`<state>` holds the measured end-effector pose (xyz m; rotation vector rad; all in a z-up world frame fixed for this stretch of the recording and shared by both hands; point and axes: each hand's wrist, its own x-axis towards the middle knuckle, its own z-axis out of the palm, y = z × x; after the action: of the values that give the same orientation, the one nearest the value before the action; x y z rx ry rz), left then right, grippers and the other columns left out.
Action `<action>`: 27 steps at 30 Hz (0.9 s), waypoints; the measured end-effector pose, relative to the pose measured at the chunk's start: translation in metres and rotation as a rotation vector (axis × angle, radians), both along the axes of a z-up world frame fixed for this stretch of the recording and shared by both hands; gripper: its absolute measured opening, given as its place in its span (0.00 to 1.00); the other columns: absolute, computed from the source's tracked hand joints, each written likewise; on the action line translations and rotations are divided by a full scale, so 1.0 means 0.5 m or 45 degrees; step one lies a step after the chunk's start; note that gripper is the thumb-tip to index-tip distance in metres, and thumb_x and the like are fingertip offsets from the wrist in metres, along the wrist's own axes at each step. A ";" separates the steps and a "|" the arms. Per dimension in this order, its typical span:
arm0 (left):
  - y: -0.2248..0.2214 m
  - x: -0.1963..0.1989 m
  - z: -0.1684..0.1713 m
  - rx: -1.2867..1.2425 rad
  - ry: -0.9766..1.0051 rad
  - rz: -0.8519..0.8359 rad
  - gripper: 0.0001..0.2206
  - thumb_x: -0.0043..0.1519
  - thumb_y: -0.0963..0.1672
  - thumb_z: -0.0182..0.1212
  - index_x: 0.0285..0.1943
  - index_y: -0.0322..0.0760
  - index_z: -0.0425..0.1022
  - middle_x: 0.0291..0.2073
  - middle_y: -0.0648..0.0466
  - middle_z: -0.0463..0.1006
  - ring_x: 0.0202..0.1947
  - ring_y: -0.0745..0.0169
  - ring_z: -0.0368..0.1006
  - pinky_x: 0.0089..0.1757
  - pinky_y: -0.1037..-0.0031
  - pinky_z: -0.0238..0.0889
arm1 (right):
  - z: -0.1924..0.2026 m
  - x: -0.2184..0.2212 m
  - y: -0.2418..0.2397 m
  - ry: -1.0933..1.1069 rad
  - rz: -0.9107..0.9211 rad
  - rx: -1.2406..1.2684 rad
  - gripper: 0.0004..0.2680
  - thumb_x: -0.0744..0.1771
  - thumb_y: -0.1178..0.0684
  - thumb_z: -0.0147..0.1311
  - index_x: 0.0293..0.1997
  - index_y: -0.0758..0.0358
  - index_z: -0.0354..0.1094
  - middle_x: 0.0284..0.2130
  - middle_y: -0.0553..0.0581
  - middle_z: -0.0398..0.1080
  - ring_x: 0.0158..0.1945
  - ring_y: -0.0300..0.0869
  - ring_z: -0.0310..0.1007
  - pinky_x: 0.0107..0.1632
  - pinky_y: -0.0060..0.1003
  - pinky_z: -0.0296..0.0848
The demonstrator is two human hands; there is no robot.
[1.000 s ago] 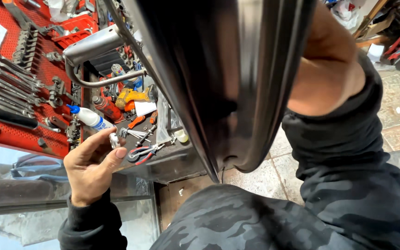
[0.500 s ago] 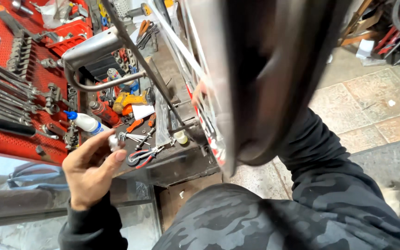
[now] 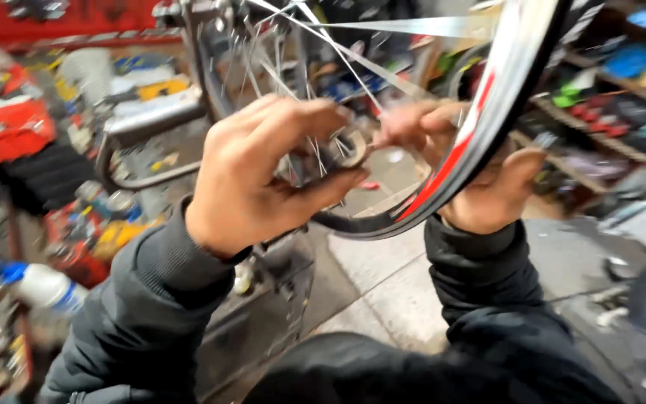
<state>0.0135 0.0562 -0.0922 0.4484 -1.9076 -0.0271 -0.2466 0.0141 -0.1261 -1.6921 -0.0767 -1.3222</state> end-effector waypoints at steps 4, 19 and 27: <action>-0.040 -0.015 0.082 -0.491 0.012 -0.052 0.19 0.61 0.43 0.77 0.56 0.31 0.74 0.47 0.49 0.79 0.42 0.52 0.75 0.44 0.67 0.70 | 0.081 0.072 0.054 0.072 -0.380 -0.371 0.26 0.69 0.33 0.57 0.70 0.61 0.60 0.66 0.58 0.62 0.73 0.46 0.59 0.70 0.44 0.63; -0.109 -0.024 0.122 -0.648 0.082 -0.189 0.19 0.65 0.49 0.76 0.58 0.36 0.77 0.42 0.53 0.81 0.43 0.54 0.77 0.45 0.66 0.71 | 0.077 0.054 0.040 0.030 -0.589 -0.246 0.24 0.69 0.49 0.63 0.69 0.74 0.57 0.57 0.62 0.67 0.60 0.47 0.68 0.66 0.44 0.65; -0.120 -0.063 0.105 -1.026 0.189 0.162 0.18 0.68 0.48 0.70 0.61 0.32 0.75 0.52 0.49 0.81 0.46 0.56 0.77 0.46 0.67 0.72 | 0.064 0.050 0.020 -0.086 -0.509 -0.221 0.22 0.68 0.51 0.62 0.65 0.73 0.58 0.53 0.63 0.70 0.56 0.48 0.69 0.63 0.46 0.65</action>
<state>-0.0181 -0.0037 -0.0398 0.0112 -1.5770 0.7444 -0.2218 0.0240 -0.0939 -1.8737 0.1174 -1.7094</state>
